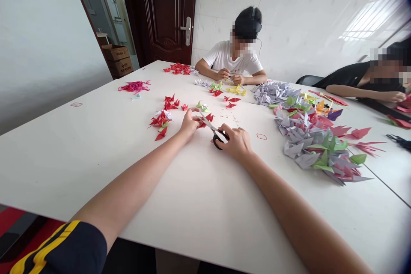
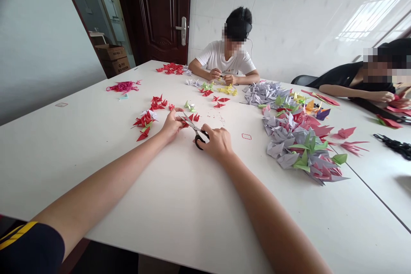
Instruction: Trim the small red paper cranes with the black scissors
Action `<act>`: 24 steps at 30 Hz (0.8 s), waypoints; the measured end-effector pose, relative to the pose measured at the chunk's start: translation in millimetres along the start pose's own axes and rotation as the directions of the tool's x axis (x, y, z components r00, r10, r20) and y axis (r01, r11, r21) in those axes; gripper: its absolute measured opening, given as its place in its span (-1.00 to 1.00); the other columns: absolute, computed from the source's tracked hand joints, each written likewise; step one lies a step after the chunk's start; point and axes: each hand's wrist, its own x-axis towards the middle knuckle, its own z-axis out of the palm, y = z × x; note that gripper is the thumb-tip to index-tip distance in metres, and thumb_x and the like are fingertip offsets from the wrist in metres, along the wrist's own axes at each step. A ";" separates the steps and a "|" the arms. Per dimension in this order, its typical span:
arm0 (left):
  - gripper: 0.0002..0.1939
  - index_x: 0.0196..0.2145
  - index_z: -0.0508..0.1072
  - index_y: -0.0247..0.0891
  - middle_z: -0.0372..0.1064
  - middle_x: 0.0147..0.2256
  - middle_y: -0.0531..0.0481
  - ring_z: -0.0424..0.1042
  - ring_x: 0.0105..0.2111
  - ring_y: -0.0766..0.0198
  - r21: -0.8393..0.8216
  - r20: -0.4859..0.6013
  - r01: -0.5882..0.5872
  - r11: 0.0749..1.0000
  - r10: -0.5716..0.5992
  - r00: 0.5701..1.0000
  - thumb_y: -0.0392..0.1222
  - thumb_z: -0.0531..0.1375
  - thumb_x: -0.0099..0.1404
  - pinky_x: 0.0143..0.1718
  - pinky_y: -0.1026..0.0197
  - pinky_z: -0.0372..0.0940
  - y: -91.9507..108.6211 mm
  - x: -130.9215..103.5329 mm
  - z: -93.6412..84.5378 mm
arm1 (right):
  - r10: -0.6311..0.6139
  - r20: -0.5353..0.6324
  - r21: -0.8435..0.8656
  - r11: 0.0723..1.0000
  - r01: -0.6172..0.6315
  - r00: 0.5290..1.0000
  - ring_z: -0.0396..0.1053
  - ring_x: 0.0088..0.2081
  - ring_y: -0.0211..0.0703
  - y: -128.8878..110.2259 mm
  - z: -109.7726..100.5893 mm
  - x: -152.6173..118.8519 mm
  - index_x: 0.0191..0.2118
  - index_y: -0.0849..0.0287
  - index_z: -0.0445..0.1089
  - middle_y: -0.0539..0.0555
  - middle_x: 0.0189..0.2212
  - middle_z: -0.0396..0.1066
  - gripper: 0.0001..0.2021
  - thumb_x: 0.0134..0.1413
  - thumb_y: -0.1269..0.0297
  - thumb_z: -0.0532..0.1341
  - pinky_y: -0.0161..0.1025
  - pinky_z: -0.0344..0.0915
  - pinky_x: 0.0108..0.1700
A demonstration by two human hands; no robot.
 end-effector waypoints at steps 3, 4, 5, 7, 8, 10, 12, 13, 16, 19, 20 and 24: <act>-0.41 -0.13 0.20 -0.18 0.44 -0.45 0.09 0.48 -0.42 0.29 -0.001 0.012 0.008 1.000 -0.008 1.000 -0.54 0.15 -0.15 -0.22 0.14 0.38 0.6 0.1 0.1 | 0.009 0.011 -0.015 1.000 -0.009 1.000 0.24 -0.56 -0.19 -0.1 0.4 0.0 -0.24 0.05 0.43 -0.04 -0.60 0.36 -0.71 -0.04 0.00 0.24 -0.28 0.03 -0.39; -0.40 -0.13 0.20 -0.18 0.44 -0.45 0.09 0.48 -0.43 0.29 0.000 0.014 0.009 1.000 -0.009 1.000 -0.54 0.15 -0.16 -0.21 0.13 0.38 0.8 0.1 0.2 | 0.012 0.014 -0.023 1.000 -0.011 1.000 0.24 -0.55 -0.18 -0.1 0.5 0.1 -0.24 0.05 0.43 -0.04 -0.60 0.36 -0.71 -0.04 0.01 0.24 -0.28 0.02 -0.40; -0.40 -0.13 0.20 -0.19 0.43 -0.46 0.10 0.48 -0.44 0.29 0.000 0.012 0.010 1.000 -0.010 1.000 -0.55 0.14 -0.17 -0.21 0.13 0.38 0.9 0.0 0.2 | 0.014 0.018 -0.030 0.999 -0.013 1.000 0.24 -0.55 -0.18 0.0 0.5 0.3 -0.24 0.05 0.43 -0.04 -0.60 0.36 -0.72 -0.04 0.01 0.24 -0.28 0.02 -0.40; -0.39 -0.13 0.20 -0.19 0.43 -0.47 0.10 0.47 -0.45 0.30 -0.004 0.006 0.011 1.000 -0.011 1.000 -0.55 0.12 -0.18 -0.21 0.14 0.38 0.9 -0.1 0.2 | 0.018 0.026 -0.044 0.999 -0.017 1.000 0.24 -0.54 -0.17 0.4 0.5 0.9 -0.23 0.04 0.44 -0.04 -0.60 0.37 -0.72 -0.03 0.02 0.25 -0.28 0.02 -0.40; -0.38 -0.13 0.20 -0.19 0.44 -0.47 0.09 0.47 -0.45 0.30 -0.006 0.004 0.011 1.000 -0.011 1.000 -0.56 0.11 -0.19 -0.21 0.14 0.38 0.8 0.0 0.1 | 0.020 0.030 -0.052 0.998 -0.018 0.999 0.24 -0.54 -0.17 0.6 0.5 1.2 -0.22 0.04 0.44 -0.04 -0.60 0.37 -0.72 -0.04 0.03 0.26 -0.28 0.02 -0.40; -0.38 -0.12 0.21 -0.19 0.44 -0.46 0.09 0.48 -0.45 0.30 -0.007 0.004 0.012 1.000 -0.012 1.000 -0.55 0.11 -0.19 -0.21 0.14 0.38 0.5 0.1 0.0 | 0.024 0.034 -0.072 0.997 -0.021 0.999 0.25 -0.53 -0.16 1.1 0.6 1.5 -0.20 0.04 0.45 -0.04 -0.60 0.38 -0.71 -0.04 0.04 0.27 -0.28 0.02 -0.39; -0.38 -0.12 0.21 -0.19 0.44 -0.46 0.09 0.48 -0.44 0.29 -0.006 0.004 0.014 1.000 -0.014 1.000 -0.55 0.12 -0.19 -0.21 0.13 0.38 0.2 0.3 -0.1 | 0.024 0.036 -0.087 0.996 -0.021 0.999 0.26 -0.53 -0.15 1.7 1.1 1.6 -0.18 0.04 0.46 -0.03 -0.59 0.39 -0.70 -0.04 0.04 0.28 -0.27 0.02 -0.40; -0.38 -0.12 0.20 -0.19 0.44 -0.46 0.10 0.48 -0.44 0.29 -0.006 0.003 0.014 1.000 -0.014 1.000 -0.55 0.12 -0.18 -0.21 0.13 0.38 0.1 0.5 -0.1 | 0.024 0.036 -0.092 0.996 -0.020 0.999 0.26 -0.53 -0.15 2.1 1.4 1.5 -0.18 0.04 0.46 -0.03 -0.59 0.39 -0.70 -0.04 0.04 0.28 -0.27 0.02 -0.40; -0.39 -0.12 0.20 -0.19 0.43 -0.46 0.10 0.48 -0.45 0.30 -0.011 0.005 0.009 1.000 -0.009 1.000 -0.55 0.13 -0.17 -0.20 0.12 0.38 0.2 0.8 0.1 | 0.018 0.031 -0.102 0.995 -0.015 0.999 0.26 -0.53 -0.15 3.6 3.0 1.0 -0.18 0.05 0.46 -0.03 -0.60 0.39 -0.70 -0.02 0.03 0.27 -0.28 0.02 -0.40; -0.38 -0.11 0.20 -0.19 0.44 -0.46 0.10 0.48 -0.44 0.29 -0.017 0.020 0.006 1.000 -0.005 1.000 -0.55 0.14 -0.18 -0.18 0.11 0.37 0.2 1.0 -0.1 | 0.012 0.016 -0.113 0.994 -0.010 1.000 0.25 -0.54 -0.16 5.2 4.5 0.8 -0.19 0.05 0.46 -0.03 -0.61 0.38 -0.71 -0.02 0.04 0.25 -0.29 0.01 -0.42; -0.38 -0.11 0.20 -0.19 0.45 -0.46 0.10 0.48 -0.44 0.28 -0.019 0.023 0.005 1.000 -0.005 1.000 -0.55 0.13 -0.18 -0.18 0.10 0.37 0.1 1.1 -0.3 | 0.009 0.011 -0.114 0.993 -0.008 1.000 0.25 -0.54 -0.16 5.5 4.7 0.8 -0.19 0.05 0.45 -0.03 -0.61 0.38 -0.71 -0.02 0.04 0.25 -0.29 0.00 -0.42; -0.37 -0.11 0.20 -0.19 0.46 -0.45 0.09 0.49 -0.43 0.27 -0.012 0.022 0.000 1.000 0.000 1.000 -0.54 0.11 -0.19 -0.17 0.10 0.36 -0.5 1.3 -0.8 | 0.006 0.012 -0.106 0.994 -0.005 1.000 0.26 -0.54 -0.16 4.2 3.4 1.0 -0.19 0.06 0.44 -0.03 -0.60 0.40 -0.71 -0.01 0.04 0.24 -0.29 0.02 -0.40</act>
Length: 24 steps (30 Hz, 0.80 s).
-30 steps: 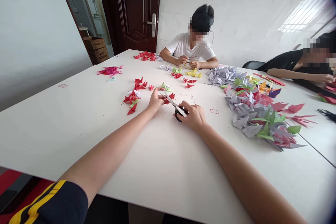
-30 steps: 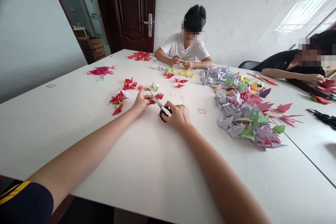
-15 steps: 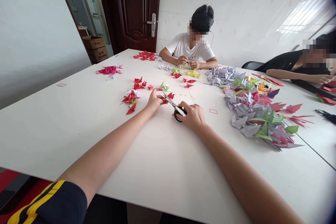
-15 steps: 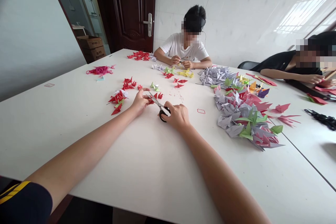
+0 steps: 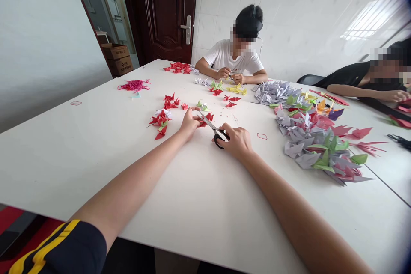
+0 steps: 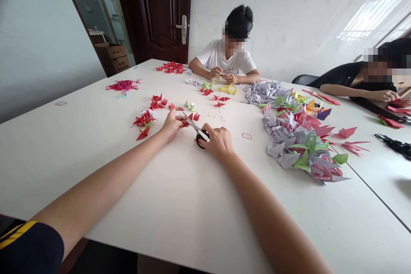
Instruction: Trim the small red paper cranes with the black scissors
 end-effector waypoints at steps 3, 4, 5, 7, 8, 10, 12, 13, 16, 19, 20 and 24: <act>-0.37 -0.11 0.20 -0.18 0.46 -0.46 0.10 0.50 -0.42 0.26 0.015 0.000 -0.006 1.000 0.006 1.000 -0.55 0.11 -0.19 -0.19 0.12 0.36 -0.4 0.0 0.5 | -0.003 0.010 0.008 1.000 0.003 1.000 0.27 -0.54 -0.16 -2.0 -1.4 0.0 -0.19 0.07 0.42 -0.03 -0.59 0.40 -0.69 0.01 0.00 0.22 -0.28 0.03 -0.39; -0.38 -0.11 0.20 -0.18 0.46 -0.46 0.10 0.50 -0.42 0.26 0.019 -0.001 -0.007 1.000 0.007 1.000 -0.55 0.11 -0.19 -0.19 0.13 0.36 -0.4 0.1 0.6 | -0.008 0.013 0.013 1.000 0.007 1.000 0.27 -0.54 -0.16 -2.3 -1.6 -0.1 -0.18 0.07 0.42 -0.03 -0.59 0.40 -0.68 0.01 -0.01 0.22 -0.28 0.03 -0.39; -0.38 -0.12 0.20 -0.18 0.46 -0.46 0.11 0.50 -0.42 0.27 0.024 -0.006 -0.009 1.000 0.009 1.000 -0.55 0.11 -0.19 -0.20 0.14 0.36 -0.3 0.3 0.6 | -0.012 0.016 0.021 1.000 0.012 1.000 0.28 -0.54 -0.16 -2.3 -1.6 -0.3 -0.18 0.07 0.42 -0.02 -0.58 0.40 -0.68 0.02 -0.02 0.21 -0.27 0.04 -0.39; -0.40 -0.13 0.21 -0.19 0.45 -0.46 0.11 0.49 -0.42 0.28 0.037 -0.037 -0.021 0.999 0.022 0.999 -0.55 0.11 -0.17 -0.20 0.15 0.36 0.4 1.2 -0.2 | -0.014 0.021 0.048 0.999 0.013 1.000 0.29 -0.53 -0.15 -1.2 -1.1 -0.8 -0.17 0.07 0.41 -0.02 -0.58 0.40 -0.67 0.01 -0.02 0.21 -0.27 0.05 -0.38; -0.42 -0.13 0.22 -0.19 0.45 -0.47 0.11 0.48 -0.43 0.29 0.045 -0.063 -0.029 0.999 0.032 0.998 -0.55 0.12 -0.15 -0.21 0.16 0.36 1.0 2.0 -1.0 | -0.010 0.023 0.067 0.998 0.008 1.000 0.30 -0.52 -0.15 -0.1 -0.6 -1.1 -0.17 0.07 0.41 -0.02 -0.57 0.41 -0.67 0.01 -0.01 0.22 -0.27 0.06 -0.38; -0.47 -0.15 0.23 -0.20 0.43 -0.48 0.12 0.46 -0.44 0.32 0.059 -0.121 -0.049 0.997 0.056 0.991 -0.54 0.14 -0.11 -0.22 0.18 0.35 2.6 3.9 -3.3 | 0.009 0.024 0.109 0.994 -0.012 1.000 0.32 -0.50 -0.15 3.0 0.4 -1.6 -0.17 0.06 0.41 -0.01 -0.54 0.42 -0.68 -0.02 0.01 0.23 -0.28 0.08 -0.38; -0.53 -0.18 0.23 -0.20 0.42 -0.49 0.12 0.45 -0.45 0.34 0.066 -0.167 -0.071 0.995 0.081 0.983 -0.53 0.16 -0.05 -0.24 0.21 0.34 4.1 5.9 -5.9 | 0.031 0.024 0.148 0.988 -0.035 0.999 0.32 -0.50 -0.15 6.4 1.4 -1.9 -0.17 0.06 0.42 -0.01 -0.51 0.44 -0.67 -0.06 0.02 0.25 -0.28 0.09 -0.38; -0.56 -0.19 0.23 -0.21 0.42 -0.49 0.12 0.44 -0.46 0.35 0.069 -0.183 -0.083 0.994 0.094 0.979 -0.52 0.17 -0.03 -0.25 0.23 0.33 4.5 6.9 -7.0 | 0.042 0.024 0.167 0.985 -0.045 0.999 0.31 -0.50 -0.16 8.0 1.9 -2.0 -0.17 0.06 0.42 -0.01 -0.49 0.44 -0.67 -0.07 0.02 0.26 -0.28 0.10 -0.39; -0.61 -0.20 0.23 -0.20 0.41 -0.50 0.13 0.41 -0.50 0.39 0.082 -0.206 -0.118 0.990 0.133 0.969 -0.51 0.18 0.04 -0.29 0.26 0.30 3.8 9.5 -9.7 | 0.069 0.019 0.219 0.973 -0.071 0.997 0.29 -0.51 -0.18 11.2 2.9 -1.8 -0.16 0.05 0.43 -0.03 -0.49 0.42 -0.65 -0.09 0.02 0.27 -0.28 0.11 -0.39; -0.64 -0.21 0.23 -0.19 0.41 -0.50 0.14 0.41 -0.51 0.40 0.090 -0.190 -0.143 0.986 0.158 0.969 -0.50 0.18 0.08 -0.30 0.28 0.29 1.0 11.2 -11.7 | 0.104 0.013 0.256 0.961 -0.104 0.995 0.28 -0.50 -0.20 12.8 3.6 -1.2 -0.16 0.04 0.44 -0.05 -0.48 0.41 -0.66 -0.11 0.06 0.26 -0.29 0.11 -0.39; -0.64 -0.21 0.23 -0.19 0.42 -0.49 0.14 0.41 -0.50 0.40 0.089 -0.185 -0.150 0.985 0.164 0.969 -0.50 0.18 0.08 -0.30 0.28 0.29 0.2 11.4 -12.2 | 0.116 0.015 0.266 0.957 -0.116 0.993 0.27 -0.50 -0.20 13.2 3.8 -1.0 -0.16 0.03 0.44 -0.05 -0.48 0.42 -0.67 -0.11 0.07 0.26 -0.29 0.11 -0.40; -0.65 -0.21 0.23 -0.19 0.42 -0.49 0.13 0.42 -0.49 0.39 0.081 -0.187 -0.163 0.983 0.176 0.967 -0.52 0.15 0.09 -0.28 0.26 0.31 -0.5 11.0 -12.9 | 0.128 0.025 0.295 0.947 -0.129 0.992 0.26 -0.52 -0.22 14.4 4.5 -1.0 -0.17 0.03 0.44 -0.05 -0.47 0.43 -0.69 -0.10 0.09 0.25 -0.30 0.11 -0.40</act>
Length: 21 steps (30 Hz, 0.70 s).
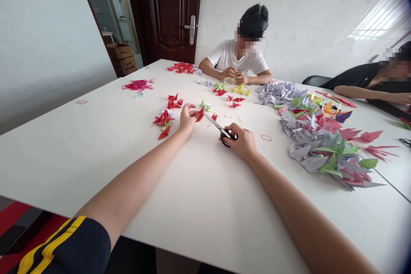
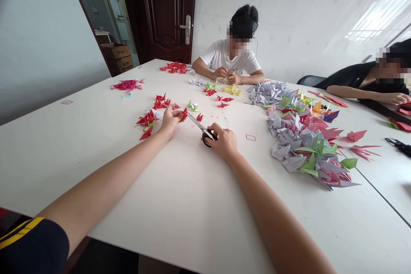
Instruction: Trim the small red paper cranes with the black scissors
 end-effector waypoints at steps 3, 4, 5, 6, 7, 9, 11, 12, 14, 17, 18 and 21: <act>-0.64 -0.21 0.25 -0.19 0.41 -0.49 0.12 0.43 -0.48 0.38 -0.001 -0.013 0.014 1.000 -0.014 1.000 -0.54 0.12 0.08 -0.27 0.25 0.32 1.2 -0.1 0.7 | -0.037 -0.005 -0.008 0.999 0.037 0.999 0.28 -0.49 -0.19 0.5 0.9 -0.5 -0.17 0.03 0.46 -0.03 -0.48 0.43 -0.69 -0.10 0.09 0.26 -0.29 0.12 -0.39; -0.63 -0.21 0.25 -0.20 0.41 -0.49 0.12 0.43 -0.48 0.38 -0.003 -0.018 0.018 1.000 -0.018 1.000 -0.55 0.12 0.07 -0.26 0.25 0.32 1.5 0.0 1.1 | -0.047 -0.007 -0.019 0.999 0.047 0.999 0.29 -0.49 -0.18 0.7 1.3 -0.7 -0.17 0.03 0.46 -0.03 -0.48 0.43 -0.68 -0.10 0.08 0.27 -0.29 0.12 -0.38; -0.62 -0.21 0.26 -0.20 0.41 -0.49 0.12 0.43 -0.48 0.39 -0.005 -0.020 0.021 1.000 -0.021 1.000 -0.56 0.12 0.06 -0.26 0.25 0.32 1.7 0.1 1.3 | -0.051 -0.007 -0.030 0.998 0.051 0.999 0.29 -0.48 -0.18 0.8 1.6 -0.7 -0.17 0.03 0.47 -0.03 -0.49 0.42 -0.68 -0.09 0.08 0.27 -0.29 0.13 -0.38; -0.62 -0.21 0.26 -0.20 0.42 -0.49 0.12 0.43 -0.47 0.38 -0.008 -0.020 0.022 1.000 -0.022 1.000 -0.56 0.12 0.06 -0.26 0.25 0.33 1.7 0.3 1.5 | -0.049 -0.005 -0.040 0.998 0.049 0.999 0.29 -0.48 -0.18 1.0 1.8 -0.7 -0.16 0.03 0.47 -0.03 -0.49 0.42 -0.68 -0.09 0.08 0.27 -0.29 0.13 -0.38; -0.62 -0.21 0.26 -0.19 0.42 -0.48 0.12 0.44 -0.47 0.38 -0.010 -0.017 0.022 1.000 -0.022 1.000 -0.56 0.12 0.05 -0.25 0.25 0.33 1.5 0.4 1.5 | -0.043 -0.002 -0.045 0.998 0.043 0.999 0.29 -0.49 -0.18 1.2 1.9 -0.7 -0.16 0.03 0.47 -0.03 -0.49 0.41 -0.68 -0.08 0.08 0.27 -0.29 0.13 -0.38; -0.62 -0.21 0.25 -0.19 0.43 -0.48 0.11 0.45 -0.46 0.37 -0.010 -0.011 0.020 1.000 -0.020 1.000 -0.55 0.12 0.04 -0.25 0.25 0.33 1.1 0.6 1.2 | -0.029 0.010 -0.045 0.999 0.029 1.000 0.29 -0.49 -0.20 1.7 1.8 -0.4 -0.16 0.03 0.47 -0.04 -0.49 0.41 -0.69 -0.07 0.10 0.26 -0.29 0.13 -0.38; -0.61 -0.21 0.25 -0.18 0.43 -0.47 0.11 0.45 -0.45 0.36 -0.005 -0.010 0.019 1.000 -0.020 1.000 -0.54 0.13 0.03 -0.25 0.25 0.33 0.8 0.6 0.8 | -0.020 0.020 -0.040 0.999 0.021 1.000 0.29 -0.49 -0.20 2.1 1.5 -0.1 -0.16 0.02 0.48 -0.05 -0.49 0.42 -0.69 -0.08 0.11 0.27 -0.30 0.13 -0.38; -0.61 -0.21 0.25 -0.18 0.43 -0.47 0.11 0.45 -0.45 0.36 -0.003 -0.011 0.021 1.000 -0.021 1.000 -0.54 0.13 0.03 -0.25 0.25 0.32 0.8 0.6 0.7 | -0.017 0.024 -0.038 0.999 0.018 1.000 0.29 -0.49 -0.20 2.2 1.4 0.0 -0.16 0.02 0.48 -0.05 -0.48 0.42 -0.69 -0.08 0.12 0.27 -0.30 0.13 -0.38; -0.61 -0.22 0.25 -0.18 0.43 -0.48 0.11 0.45 -0.45 0.36 -0.004 -0.012 0.026 1.000 -0.026 1.000 -0.54 0.13 0.02 -0.25 0.25 0.32 1.2 0.4 0.7 | -0.017 0.024 -0.036 0.999 0.018 1.000 0.29 -0.50 -0.21 2.3 1.3 0.0 -0.15 0.02 0.48 -0.05 -0.48 0.42 -0.69 -0.08 0.11 0.27 -0.30 0.13 -0.38; -0.61 -0.22 0.26 -0.19 0.43 -0.47 0.11 0.44 -0.46 0.36 -0.005 -0.010 0.030 1.000 -0.031 0.999 -0.54 0.14 0.01 -0.26 0.25 0.32 1.7 0.2 1.2 | -0.029 0.024 -0.035 0.999 0.030 0.999 0.29 -0.50 -0.21 1.8 1.0 0.0 -0.15 0.03 0.48 -0.05 -0.48 0.42 -0.69 -0.07 0.10 0.27 -0.29 0.14 -0.38; -0.61 -0.22 0.25 -0.19 0.43 -0.47 0.11 0.44 -0.47 0.37 -0.003 -0.009 0.029 1.000 -0.029 1.000 -0.54 0.14 0.02 -0.27 0.25 0.32 1.7 0.3 1.3 | -0.032 0.028 -0.032 0.999 0.033 0.999 0.30 -0.49 -0.21 1.6 0.7 0.0 -0.15 0.02 0.48 -0.05 -0.47 0.43 -0.69 -0.06 0.11 0.27 -0.29 0.14 -0.37; -0.62 -0.21 0.25 -0.19 0.44 -0.47 0.10 0.43 -0.47 0.38 0.005 -0.005 0.021 1.000 -0.021 1.000 -0.53 0.13 0.03 -0.28 0.26 0.31 0.9 0.9 1.1 | -0.026 0.046 -0.024 0.999 0.027 0.999 0.32 -0.48 -0.20 0.8 0.0 0.3 -0.13 0.01 0.49 -0.05 -0.47 0.44 -0.70 -0.06 0.15 0.27 -0.29 0.15 -0.37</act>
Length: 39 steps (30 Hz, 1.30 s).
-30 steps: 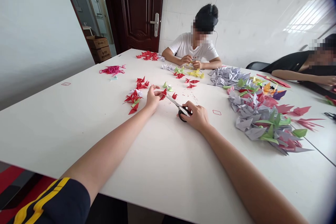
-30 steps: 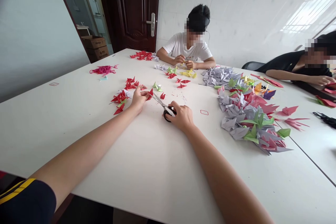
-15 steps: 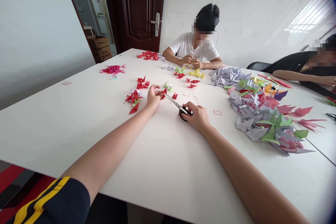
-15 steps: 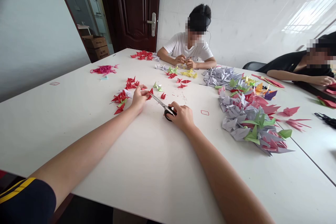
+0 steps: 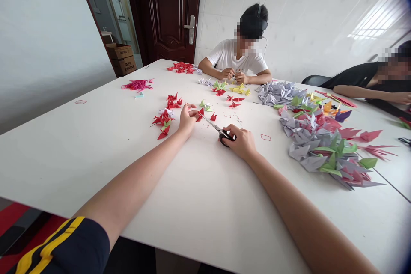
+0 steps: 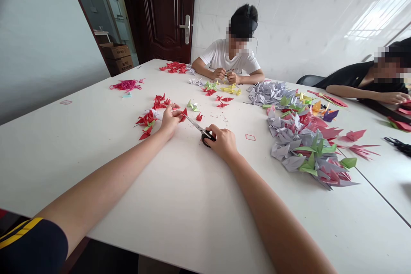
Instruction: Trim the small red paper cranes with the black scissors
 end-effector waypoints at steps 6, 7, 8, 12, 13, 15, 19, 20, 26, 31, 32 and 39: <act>-0.62 -0.21 0.25 -0.18 0.44 -0.46 0.10 0.44 -0.47 0.37 -0.003 0.001 -0.001 1.000 0.001 1.000 -0.51 0.17 0.04 -0.27 0.25 0.31 -1.8 1.1 -0.9 | 0.013 0.003 0.010 1.000 -0.013 1.000 0.33 -0.47 -0.19 0.3 -0.2 0.2 -0.13 0.00 0.49 -0.06 -0.46 0.46 -0.70 -0.06 0.17 0.27 -0.29 0.15 -0.36; -0.62 -0.21 0.25 -0.19 0.43 -0.46 0.10 0.44 -0.46 0.37 -0.003 0.001 -0.001 1.000 0.001 1.000 -0.51 0.17 0.04 -0.27 0.25 0.32 -1.7 1.0 -0.9 | 0.014 0.000 0.009 1.000 -0.014 1.000 0.33 -0.47 -0.19 0.3 -0.2 0.1 -0.13 0.00 0.49 -0.05 -0.46 0.46 -0.70 -0.06 0.16 0.27 -0.29 0.15 -0.36; -0.62 -0.21 0.25 -0.19 0.43 -0.46 0.10 0.44 -0.46 0.37 -0.003 -0.001 0.000 1.000 0.000 1.000 -0.51 0.16 0.04 -0.27 0.25 0.32 -1.6 0.8 -0.9 | 0.014 -0.002 0.007 1.000 -0.014 1.000 0.34 -0.47 -0.18 0.2 -0.2 0.0 -0.13 0.01 0.49 -0.05 -0.46 0.45 -0.69 -0.06 0.16 0.27 -0.29 0.15 -0.36; -0.62 -0.21 0.25 -0.19 0.43 -0.45 0.09 0.45 -0.45 0.36 -0.005 0.000 0.000 1.000 0.000 1.000 -0.52 0.16 0.03 -0.27 0.25 0.33 -1.2 0.3 -1.0 | 0.011 -0.001 0.011 1.000 -0.011 1.000 0.35 -0.45 -0.18 -0.4 -0.5 -0.4 -0.12 0.02 0.48 -0.05 -0.46 0.45 -0.68 -0.06 0.13 0.27 -0.29 0.15 -0.35; -0.62 -0.21 0.25 -0.19 0.43 -0.46 0.09 0.44 -0.45 0.36 -0.004 0.002 -0.002 1.000 0.002 1.000 -0.52 0.16 0.03 -0.27 0.25 0.32 -1.2 0.4 -1.0 | 0.012 0.002 0.014 1.000 -0.012 1.000 0.35 -0.45 -0.19 -0.5 -0.7 -0.5 -0.12 0.02 0.48 -0.05 -0.45 0.45 -0.68 -0.06 0.12 0.27 -0.29 0.15 -0.35; -0.63 -0.22 0.25 -0.19 0.43 -0.46 0.10 0.44 -0.47 0.37 0.001 0.003 -0.008 1.000 0.008 1.000 -0.52 0.16 0.04 -0.29 0.26 0.32 -1.2 0.6 -1.0 | 0.014 0.007 0.019 1.000 -0.014 1.000 0.34 -0.47 -0.20 -0.6 -0.9 -0.5 -0.13 0.02 0.48 -0.06 -0.46 0.45 -0.68 -0.06 0.12 0.27 -0.29 0.15 -0.36; -0.63 -0.22 0.25 -0.19 0.43 -0.47 0.11 0.44 -0.47 0.38 0.017 0.006 -0.034 0.999 0.034 0.999 -0.52 0.14 0.03 -0.29 0.27 0.32 -0.9 0.7 -0.5 | 0.003 0.013 0.032 0.999 -0.003 1.000 0.31 -0.49 -0.20 -0.5 -1.4 -0.3 -0.14 0.02 0.49 -0.05 -0.47 0.45 -0.69 -0.06 0.14 0.26 -0.29 0.15 -0.37; -0.62 -0.22 0.25 -0.19 0.43 -0.47 0.12 0.44 -0.47 0.38 0.023 0.009 -0.040 0.999 0.040 0.999 -0.53 0.13 0.03 -0.30 0.28 0.32 -0.8 0.6 -0.5 | 0.002 0.015 0.033 0.999 -0.002 1.000 0.31 -0.50 -0.20 -0.5 -1.5 -0.2 -0.14 0.02 0.49 -0.05 -0.47 0.45 -0.69 -0.06 0.14 0.26 -0.29 0.15 -0.37; -0.65 -0.25 0.26 -0.19 0.43 -0.49 0.11 0.42 -0.48 0.36 0.067 0.023 -0.076 0.995 0.075 0.997 -0.53 0.13 0.03 -0.34 0.29 0.30 1.0 -0.8 -0.9 | 0.009 0.023 0.013 1.000 -0.009 1.000 0.29 -0.52 -0.22 -0.4 -1.4 0.5 -0.17 0.01 0.48 -0.06 -0.48 0.45 -0.71 -0.06 0.11 0.27 -0.30 0.12 -0.39; -0.68 -0.29 0.28 -0.18 0.41 -0.49 0.12 0.40 -0.49 0.35 0.110 0.003 -0.082 0.991 0.082 0.997 -0.53 0.16 0.05 -0.33 0.28 0.29 5.5 -3.3 0.2 | 0.002 0.024 0.012 1.000 -0.002 1.000 0.30 -0.51 -0.21 -0.1 -1.4 1.0 -0.16 0.01 0.48 -0.06 -0.48 0.45 -0.72 -0.06 0.13 0.26 -0.30 0.13 -0.38; -0.68 -0.29 0.29 -0.18 0.41 -0.49 0.12 0.39 -0.49 0.35 0.115 0.001 -0.083 0.990 0.083 0.997 -0.53 0.16 0.06 -0.33 0.28 0.29 6.3 -3.7 0.5 | 0.004 0.026 0.012 1.000 -0.004 1.000 0.30 -0.51 -0.21 -0.1 -1.5 1.0 -0.16 0.01 0.48 -0.06 -0.48 0.45 -0.72 -0.06 0.14 0.26 -0.29 0.13 -0.38; -0.71 -0.32 0.28 -0.18 0.40 -0.51 0.13 0.38 -0.51 0.34 0.165 -0.007 -0.110 0.980 0.113 0.994 -0.54 0.18 0.09 -0.33 0.27 0.26 8.9 -5.3 1.8 | -0.006 0.017 -0.014 1.000 0.006 1.000 0.31 -0.49 -0.20 0.6 -0.8 0.5 -0.16 0.01 0.49 -0.06 -0.48 0.44 -0.72 -0.05 0.16 0.26 -0.29 0.13 -0.37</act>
